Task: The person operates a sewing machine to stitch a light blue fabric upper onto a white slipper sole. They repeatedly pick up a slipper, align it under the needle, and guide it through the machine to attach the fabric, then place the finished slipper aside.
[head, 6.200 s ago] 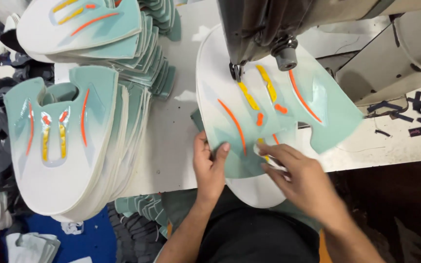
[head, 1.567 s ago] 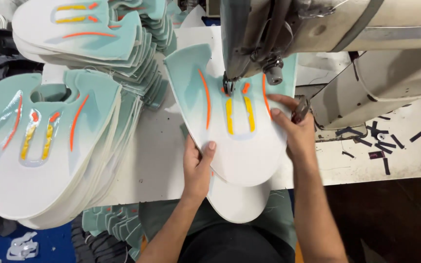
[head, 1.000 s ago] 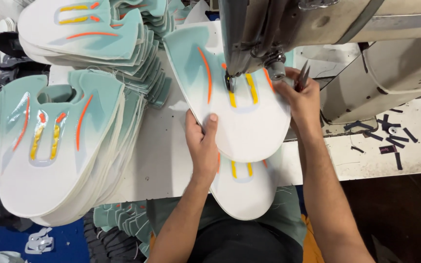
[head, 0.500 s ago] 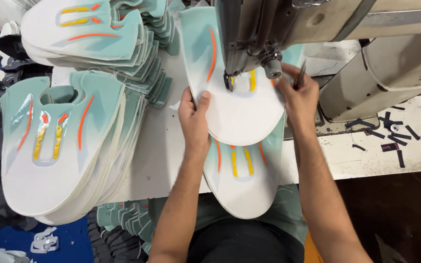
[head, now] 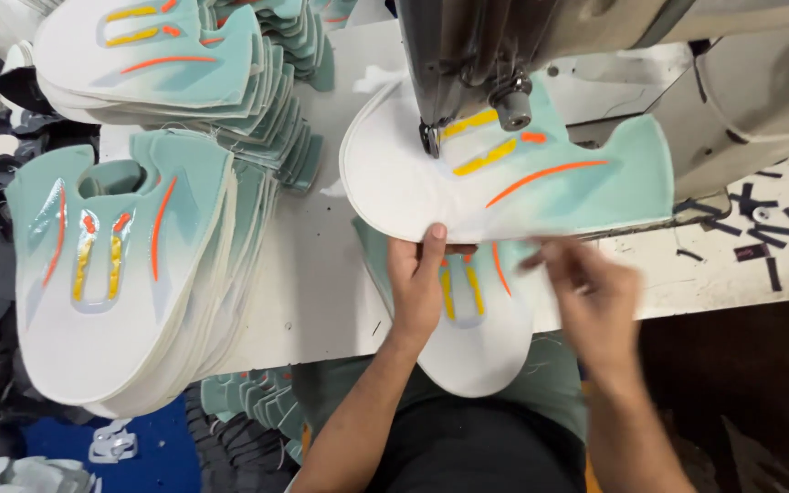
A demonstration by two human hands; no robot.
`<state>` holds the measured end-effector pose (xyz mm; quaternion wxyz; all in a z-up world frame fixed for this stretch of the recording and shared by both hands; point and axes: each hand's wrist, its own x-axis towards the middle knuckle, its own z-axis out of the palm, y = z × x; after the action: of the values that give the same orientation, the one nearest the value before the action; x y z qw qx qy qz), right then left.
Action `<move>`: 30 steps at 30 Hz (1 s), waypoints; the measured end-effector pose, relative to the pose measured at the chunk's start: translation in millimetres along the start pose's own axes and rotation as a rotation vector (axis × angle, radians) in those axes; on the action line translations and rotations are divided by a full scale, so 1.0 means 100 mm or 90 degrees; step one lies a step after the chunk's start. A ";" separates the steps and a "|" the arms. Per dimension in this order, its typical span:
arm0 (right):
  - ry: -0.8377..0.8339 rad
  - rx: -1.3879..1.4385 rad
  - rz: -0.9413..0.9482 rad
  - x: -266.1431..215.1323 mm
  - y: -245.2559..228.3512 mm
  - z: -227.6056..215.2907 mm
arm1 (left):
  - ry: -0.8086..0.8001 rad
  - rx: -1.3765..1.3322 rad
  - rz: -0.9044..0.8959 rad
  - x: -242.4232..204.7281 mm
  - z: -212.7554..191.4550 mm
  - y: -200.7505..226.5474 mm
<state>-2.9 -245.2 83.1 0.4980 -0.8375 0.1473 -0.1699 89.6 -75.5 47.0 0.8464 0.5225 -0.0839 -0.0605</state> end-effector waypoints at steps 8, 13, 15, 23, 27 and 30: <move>0.014 -0.121 -0.066 0.50 -0.14 -0.07 | 0.025 -0.153 -0.039 0.28 -0.28 -0.07; 0.040 -0.112 -0.068 0.12 -0.04 0.33 | 0.052 -0.139 -0.039 0.10 -0.15 0.13; -0.011 -0.083 -0.055 -0.07 -0.03 0.49 | -0.059 0.051 0.032 -0.15 -0.19 -0.06; -0.177 -0.083 -0.031 -0.04 -0.51 -0.09 | 0.033 0.194 -0.009 -0.50 -0.62 -0.04; 0.056 -0.216 -0.084 0.34 -0.42 -0.33 | 0.107 0.257 0.024 -0.29 -0.67 0.40; 0.044 -0.101 -0.093 0.64 -0.27 -0.24 | 0.105 0.253 0.076 -0.14 -0.73 0.53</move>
<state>45.9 -278.7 126.3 0.4112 -0.8763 0.1160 -0.2226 91.8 14.4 60.8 0.7329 0.6762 -0.0555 0.0501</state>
